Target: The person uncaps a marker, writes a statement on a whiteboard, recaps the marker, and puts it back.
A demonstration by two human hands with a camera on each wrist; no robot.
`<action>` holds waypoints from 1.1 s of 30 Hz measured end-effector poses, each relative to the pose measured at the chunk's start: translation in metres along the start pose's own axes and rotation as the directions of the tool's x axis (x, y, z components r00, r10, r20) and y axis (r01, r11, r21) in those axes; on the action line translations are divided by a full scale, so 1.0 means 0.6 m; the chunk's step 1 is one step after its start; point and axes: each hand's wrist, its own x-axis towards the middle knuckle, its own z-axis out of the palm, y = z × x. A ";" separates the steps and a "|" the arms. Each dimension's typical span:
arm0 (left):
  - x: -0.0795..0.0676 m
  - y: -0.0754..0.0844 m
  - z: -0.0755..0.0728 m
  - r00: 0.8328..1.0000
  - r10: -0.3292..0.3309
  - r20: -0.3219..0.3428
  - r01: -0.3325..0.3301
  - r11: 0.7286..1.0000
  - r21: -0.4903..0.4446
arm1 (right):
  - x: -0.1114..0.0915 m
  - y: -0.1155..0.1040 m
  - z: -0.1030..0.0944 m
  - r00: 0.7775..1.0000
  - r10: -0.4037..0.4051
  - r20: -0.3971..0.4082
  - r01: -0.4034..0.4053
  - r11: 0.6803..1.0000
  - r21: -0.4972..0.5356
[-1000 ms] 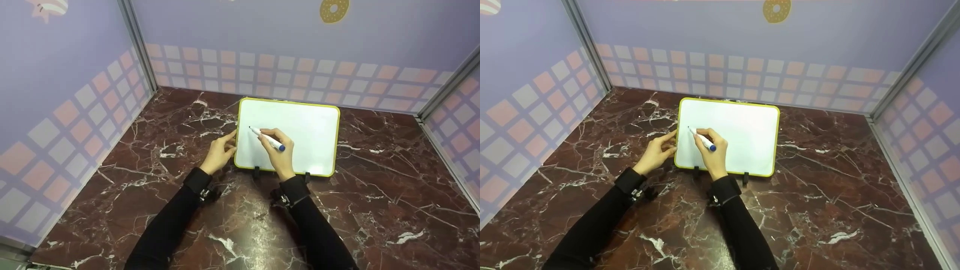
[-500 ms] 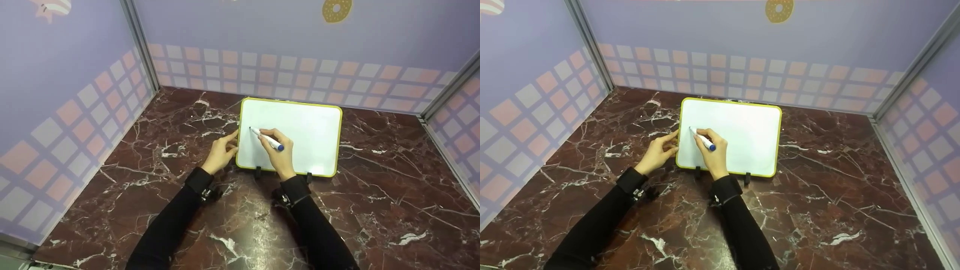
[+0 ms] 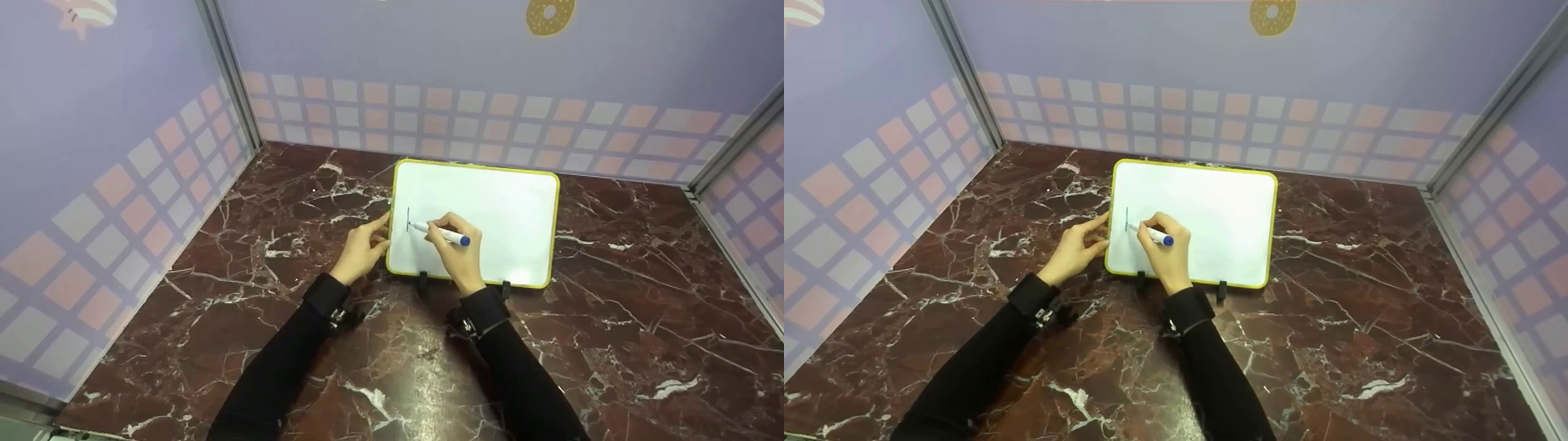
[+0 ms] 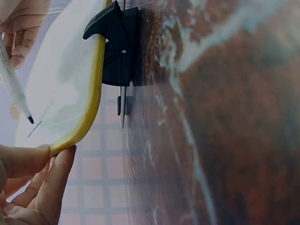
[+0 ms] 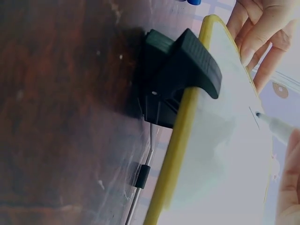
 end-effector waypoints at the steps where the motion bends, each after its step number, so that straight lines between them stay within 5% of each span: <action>1: 0.000 0.000 0.000 1.000 -0.002 0.002 0.002 1.000 -0.001 | 0.000 0.001 0.000 1.000 -0.004 -0.008 0.004 1.000 0.009; 19: 0.000 0.001 0.000 1.000 -0.005 -0.004 0.005 1.000 0.006 | 0.005 0.007 -0.010 0.997 -0.034 -0.073 0.036 0.999 0.034; 33: 0.000 0.001 0.000 1.000 -0.028 0.010 0.027 0.999 0.033 | 0.006 0.007 -0.015 0.999 -0.020 -0.046 0.021 1.000 0.011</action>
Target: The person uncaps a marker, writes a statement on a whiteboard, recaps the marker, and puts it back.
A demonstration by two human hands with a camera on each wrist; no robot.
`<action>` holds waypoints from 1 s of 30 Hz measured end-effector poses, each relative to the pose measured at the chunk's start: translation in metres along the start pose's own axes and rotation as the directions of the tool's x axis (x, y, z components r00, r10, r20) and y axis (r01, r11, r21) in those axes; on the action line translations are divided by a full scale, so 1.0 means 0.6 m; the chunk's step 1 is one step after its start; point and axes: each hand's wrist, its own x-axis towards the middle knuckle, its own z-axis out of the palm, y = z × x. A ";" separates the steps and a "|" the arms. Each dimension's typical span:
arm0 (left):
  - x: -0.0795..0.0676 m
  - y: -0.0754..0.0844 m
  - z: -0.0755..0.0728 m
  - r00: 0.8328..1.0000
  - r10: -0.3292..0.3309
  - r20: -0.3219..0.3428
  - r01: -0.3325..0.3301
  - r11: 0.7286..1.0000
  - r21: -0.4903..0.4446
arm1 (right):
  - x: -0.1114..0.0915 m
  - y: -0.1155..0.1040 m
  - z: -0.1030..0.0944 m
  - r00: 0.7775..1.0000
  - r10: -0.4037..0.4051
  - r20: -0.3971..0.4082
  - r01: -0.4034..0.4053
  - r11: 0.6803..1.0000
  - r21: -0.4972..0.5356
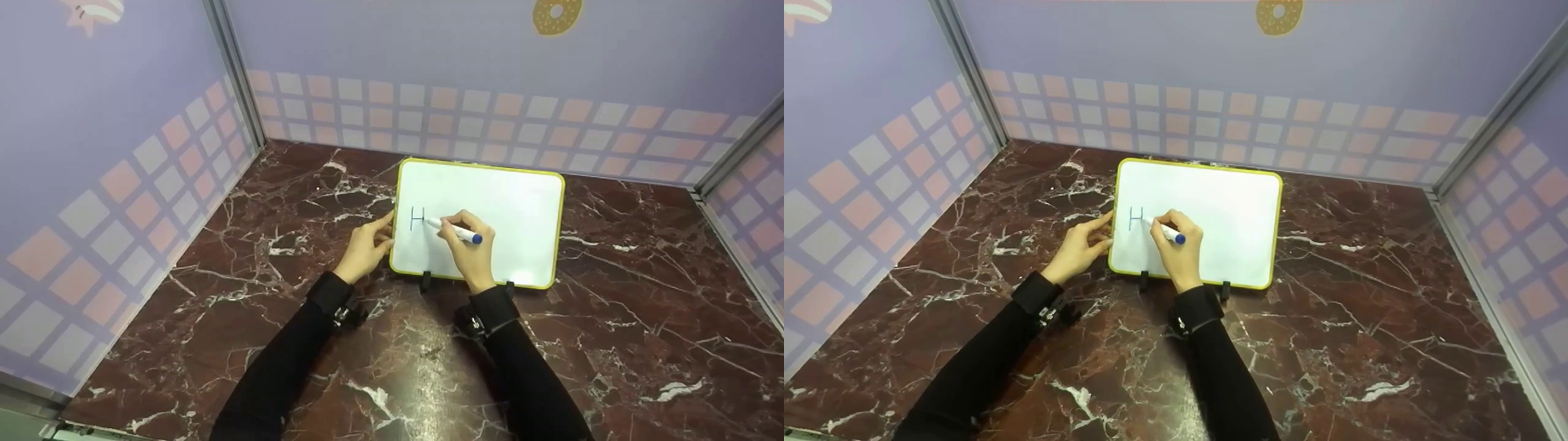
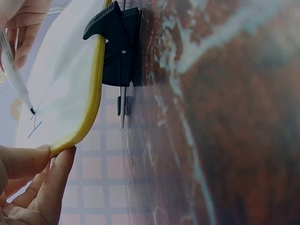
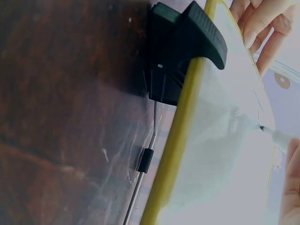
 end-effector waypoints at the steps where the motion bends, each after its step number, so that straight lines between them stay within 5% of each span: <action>1: 0.000 0.000 0.000 1.000 0.002 -0.002 -0.002 1.000 0.004 | 0.000 0.000 -0.001 1.000 0.007 0.007 -0.007 1.000 -0.011; 30: -0.001 0.003 0.000 1.000 0.006 -0.010 -0.006 1.000 -0.021 | -0.002 0.002 -0.011 0.998 -0.013 -0.069 0.010 0.999 -0.048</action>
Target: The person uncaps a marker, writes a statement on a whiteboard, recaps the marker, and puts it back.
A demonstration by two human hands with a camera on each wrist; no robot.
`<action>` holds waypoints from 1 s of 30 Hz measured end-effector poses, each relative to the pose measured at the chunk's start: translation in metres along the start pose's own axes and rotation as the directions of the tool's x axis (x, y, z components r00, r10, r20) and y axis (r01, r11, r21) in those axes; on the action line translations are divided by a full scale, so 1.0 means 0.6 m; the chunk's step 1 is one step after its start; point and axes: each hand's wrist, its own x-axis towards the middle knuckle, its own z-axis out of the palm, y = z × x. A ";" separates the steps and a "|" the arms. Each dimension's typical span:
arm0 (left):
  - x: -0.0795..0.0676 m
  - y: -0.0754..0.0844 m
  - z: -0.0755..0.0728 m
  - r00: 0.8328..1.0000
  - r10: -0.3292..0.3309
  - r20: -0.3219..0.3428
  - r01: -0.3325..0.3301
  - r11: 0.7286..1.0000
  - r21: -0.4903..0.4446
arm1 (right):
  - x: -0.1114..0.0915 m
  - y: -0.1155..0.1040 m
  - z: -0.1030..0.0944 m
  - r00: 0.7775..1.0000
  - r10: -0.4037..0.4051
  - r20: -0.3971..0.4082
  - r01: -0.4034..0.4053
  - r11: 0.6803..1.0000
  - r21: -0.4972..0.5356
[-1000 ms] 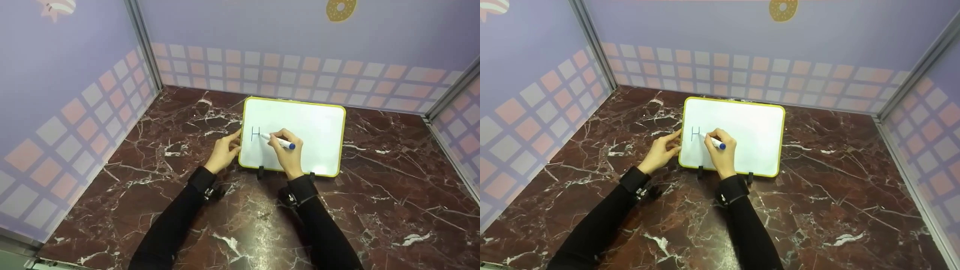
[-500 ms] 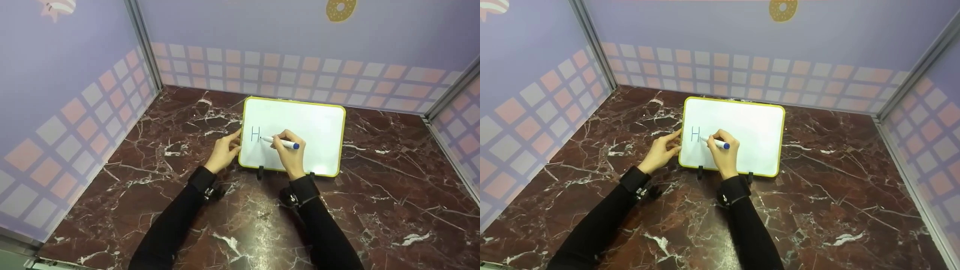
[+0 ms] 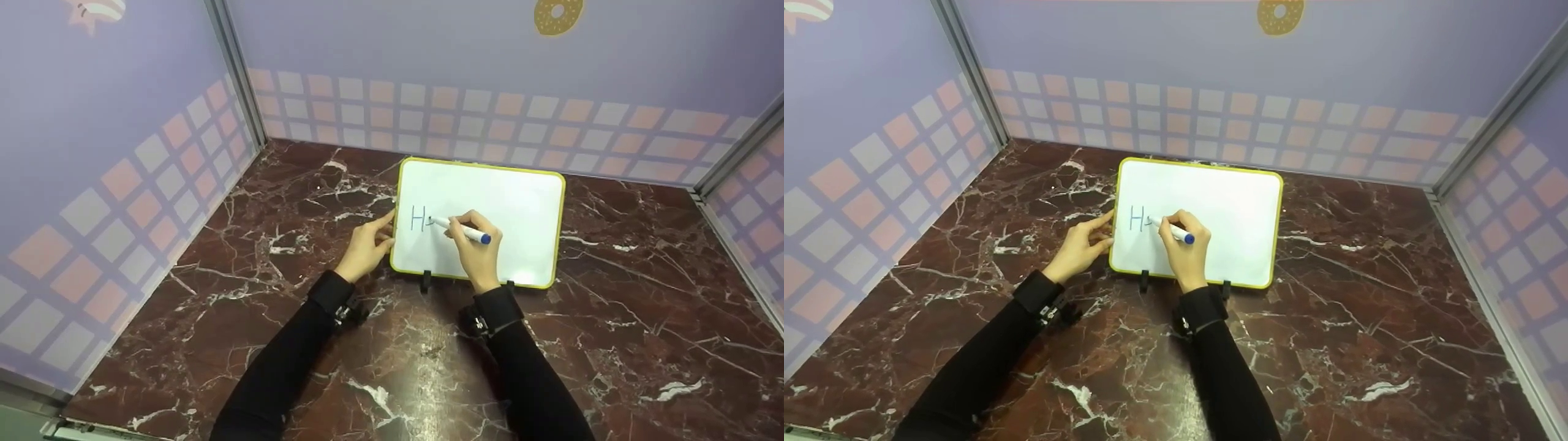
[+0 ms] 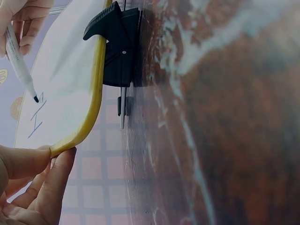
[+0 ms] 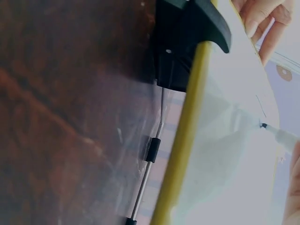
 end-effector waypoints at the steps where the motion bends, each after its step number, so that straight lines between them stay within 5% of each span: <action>1: 0.000 0.000 0.000 1.000 0.001 0.001 -0.001 1.000 0.001 | 0.000 0.000 0.000 1.000 0.003 0.007 -0.003 1.000 0.001; 12: 0.002 -0.003 0.002 1.000 0.009 -0.007 -0.009 1.000 0.008 | 0.000 0.003 -0.009 0.995 0.056 0.084 -0.056 0.998 0.001; 30: 0.000 -0.002 0.001 1.000 0.016 -0.009 -0.016 1.000 0.011 | 0.008 0.009 -0.018 0.999 -0.012 -0.035 0.014 0.999 0.050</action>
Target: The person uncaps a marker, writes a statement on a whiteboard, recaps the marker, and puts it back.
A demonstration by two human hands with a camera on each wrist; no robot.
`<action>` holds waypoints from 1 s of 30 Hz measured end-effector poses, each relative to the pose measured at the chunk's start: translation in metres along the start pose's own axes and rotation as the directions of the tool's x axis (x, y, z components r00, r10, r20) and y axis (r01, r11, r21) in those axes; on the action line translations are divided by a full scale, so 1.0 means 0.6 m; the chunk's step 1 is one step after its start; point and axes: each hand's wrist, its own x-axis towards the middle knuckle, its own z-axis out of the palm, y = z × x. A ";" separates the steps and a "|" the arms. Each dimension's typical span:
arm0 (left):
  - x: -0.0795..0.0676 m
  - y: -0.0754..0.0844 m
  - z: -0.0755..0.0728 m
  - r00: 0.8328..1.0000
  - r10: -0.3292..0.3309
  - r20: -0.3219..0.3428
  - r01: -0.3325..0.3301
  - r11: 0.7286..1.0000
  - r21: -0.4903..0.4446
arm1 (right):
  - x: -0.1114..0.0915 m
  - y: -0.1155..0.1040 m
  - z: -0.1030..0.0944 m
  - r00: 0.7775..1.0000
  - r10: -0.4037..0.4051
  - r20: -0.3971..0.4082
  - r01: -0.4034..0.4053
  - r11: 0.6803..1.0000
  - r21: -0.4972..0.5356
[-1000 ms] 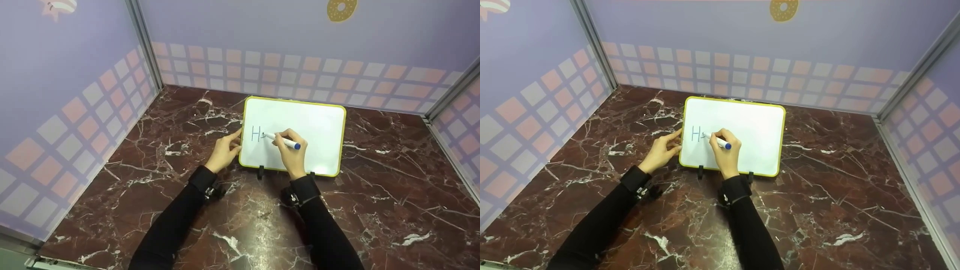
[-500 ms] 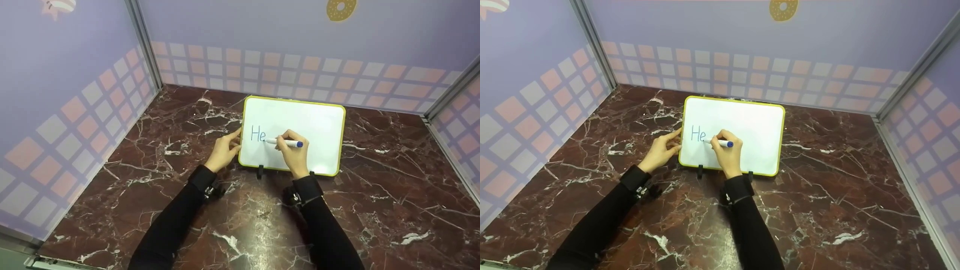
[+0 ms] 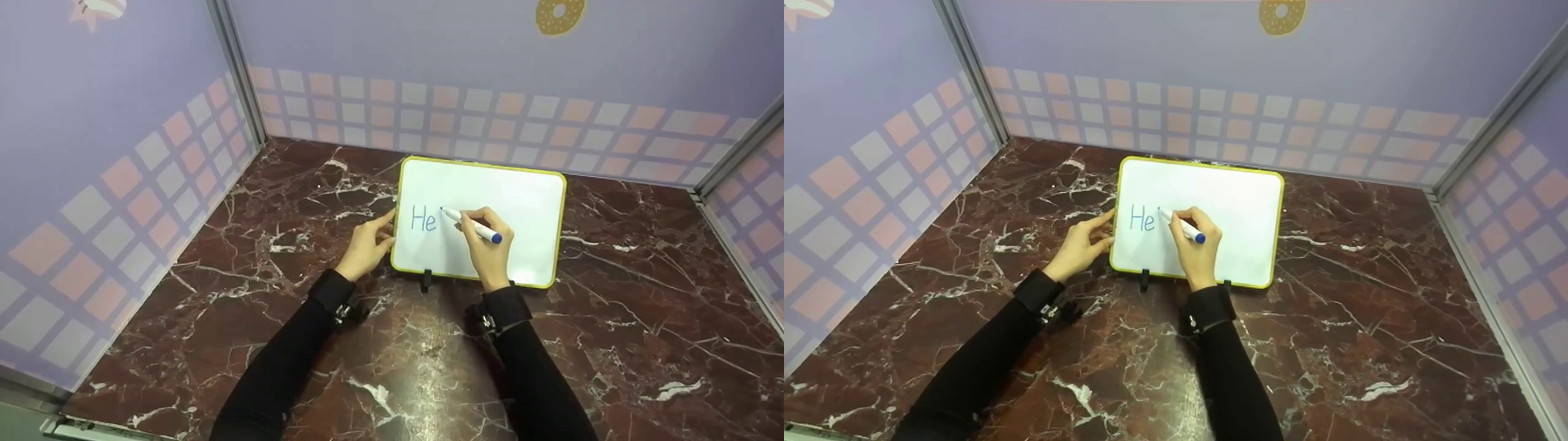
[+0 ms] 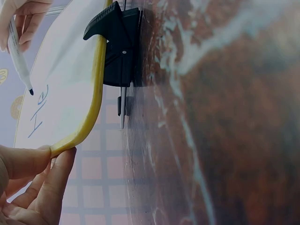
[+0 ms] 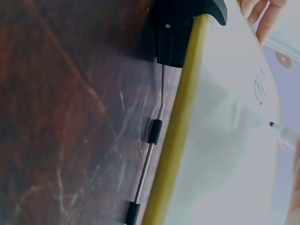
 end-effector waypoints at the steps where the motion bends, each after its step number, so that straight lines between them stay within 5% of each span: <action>1: 0.000 0.000 0.000 1.000 0.004 -0.001 -0.004 1.000 0.003 | 0.000 0.001 0.000 1.000 0.004 -0.001 -0.004 1.000 0.008; 21: -0.002 0.000 -0.004 0.999 -0.034 0.020 0.033 0.999 0.024 | -0.008 -0.002 -0.011 0.994 0.052 0.092 -0.048 0.998 -0.045; 30: -0.001 0.002 -0.002 1.000 -0.023 0.019 0.023 1.000 0.009 | -0.003 -0.006 -0.016 1.000 0.004 -0.007 -0.004 0.999 -0.049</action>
